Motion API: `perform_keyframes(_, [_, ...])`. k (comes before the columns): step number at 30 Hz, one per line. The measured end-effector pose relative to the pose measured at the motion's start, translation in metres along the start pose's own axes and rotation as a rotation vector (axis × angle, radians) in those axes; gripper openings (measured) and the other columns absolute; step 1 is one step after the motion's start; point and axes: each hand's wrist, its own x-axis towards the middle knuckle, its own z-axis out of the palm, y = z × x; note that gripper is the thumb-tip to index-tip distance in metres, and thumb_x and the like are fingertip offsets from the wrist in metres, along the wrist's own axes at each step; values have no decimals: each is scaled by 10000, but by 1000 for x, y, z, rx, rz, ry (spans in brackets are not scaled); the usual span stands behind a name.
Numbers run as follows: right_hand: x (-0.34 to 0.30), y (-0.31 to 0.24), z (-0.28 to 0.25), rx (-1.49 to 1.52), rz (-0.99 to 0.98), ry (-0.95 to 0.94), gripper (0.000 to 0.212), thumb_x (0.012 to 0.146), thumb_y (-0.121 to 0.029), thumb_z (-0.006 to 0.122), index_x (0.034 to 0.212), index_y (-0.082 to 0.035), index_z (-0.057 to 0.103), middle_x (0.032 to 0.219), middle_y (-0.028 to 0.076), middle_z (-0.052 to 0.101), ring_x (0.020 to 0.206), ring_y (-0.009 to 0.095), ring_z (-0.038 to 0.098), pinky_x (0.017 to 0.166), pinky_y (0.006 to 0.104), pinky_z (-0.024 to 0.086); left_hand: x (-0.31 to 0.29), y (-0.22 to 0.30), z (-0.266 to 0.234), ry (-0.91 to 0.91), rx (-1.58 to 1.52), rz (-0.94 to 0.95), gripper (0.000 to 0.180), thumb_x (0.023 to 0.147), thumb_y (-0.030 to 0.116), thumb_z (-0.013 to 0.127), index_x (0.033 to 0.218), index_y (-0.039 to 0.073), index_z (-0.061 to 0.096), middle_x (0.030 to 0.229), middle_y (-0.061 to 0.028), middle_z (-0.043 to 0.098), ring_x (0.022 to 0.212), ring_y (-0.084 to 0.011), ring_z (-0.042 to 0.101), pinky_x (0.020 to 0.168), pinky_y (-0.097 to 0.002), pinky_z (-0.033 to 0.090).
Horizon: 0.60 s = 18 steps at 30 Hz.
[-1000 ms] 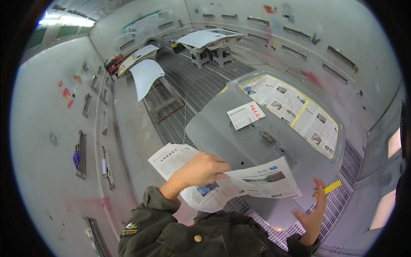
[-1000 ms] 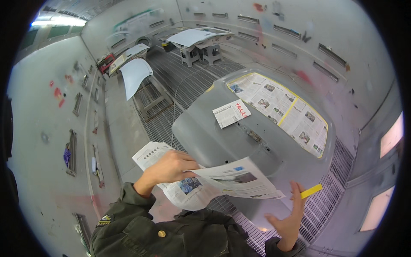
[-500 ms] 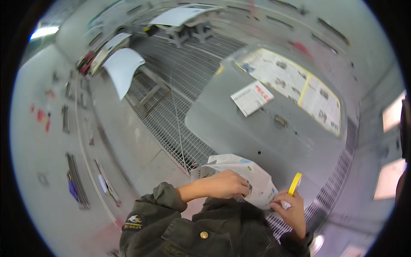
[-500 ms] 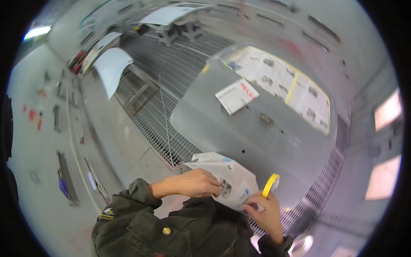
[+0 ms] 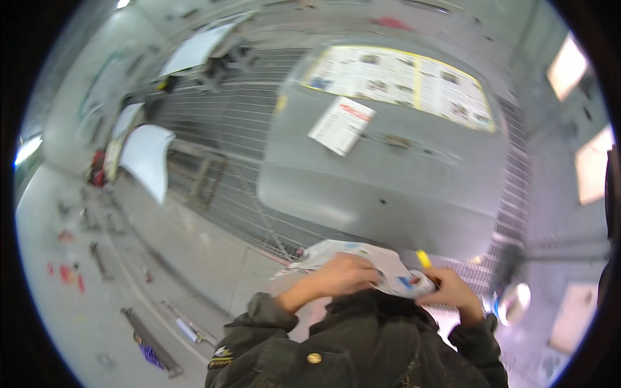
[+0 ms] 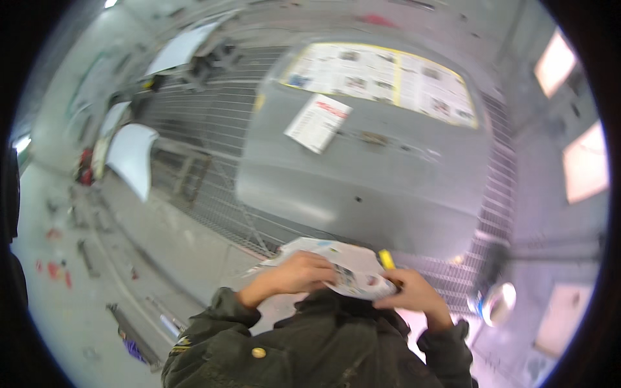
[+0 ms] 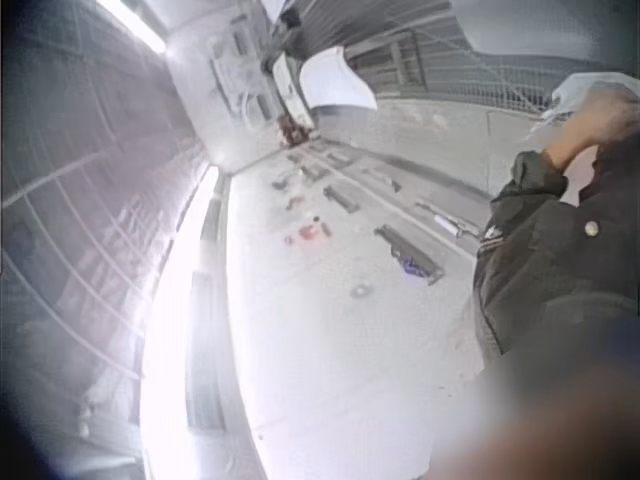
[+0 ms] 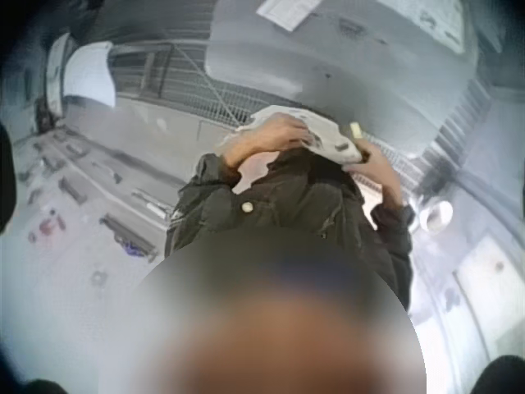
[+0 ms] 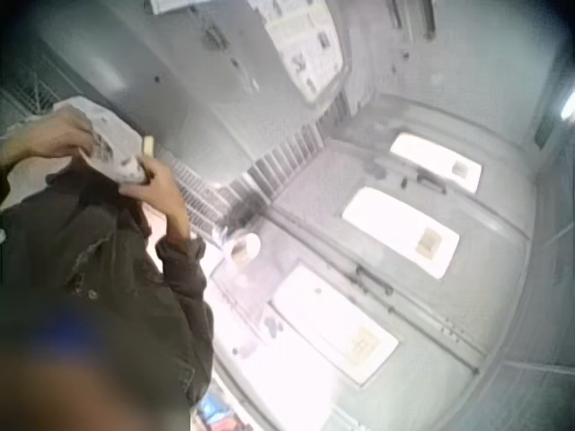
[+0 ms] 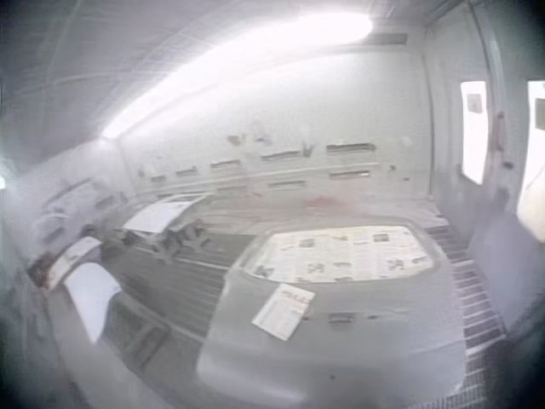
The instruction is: The person places newspaper sheets onto a car hood and secures them with yellow masking tape. They smooth the paper and apply tape along the edges to hold the newspaper in place.
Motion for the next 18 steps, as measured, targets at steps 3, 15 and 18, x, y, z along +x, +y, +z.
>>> perform_keyframes(3, [-9, 2, -1, 143, -204, 106, 534, 655, -128, 925, 1117, 10, 697, 889, 55, 706, 855, 129, 643, 783, 294, 513, 2, 4, 4, 35, -61, -42, 161, 772, 145, 752, 895, 87, 666, 864, -59, 661, 836, -289, 662, 690, -409, 529])
perform_keyframes(15, [-60, -16, 4, -189, -323, 432, 312, 625, -125, 891, 847, 4, 713, 757, 134, 646, 670, 303, 642, 613, 358, 473, -76, -89, 67, 180, -132, -505, 330, 734, -45, 765, 1045, 61, 733, 1061, -96, 730, 1008, -284, 690, 882, -374, 538])
perform_keyframes(18, [-76, -21, -6, -158, -313, 504, 305, 595, -96, 891, 810, 10, 703, 777, 128, 669, 657, 271, 650, 604, 335, 473, -113, -131, 104, 235, -112, -611, 270, 766, -8, 753, 1022, 75, 749, 995, -109, 738, 909, -302, 706, 770, -389, 557])
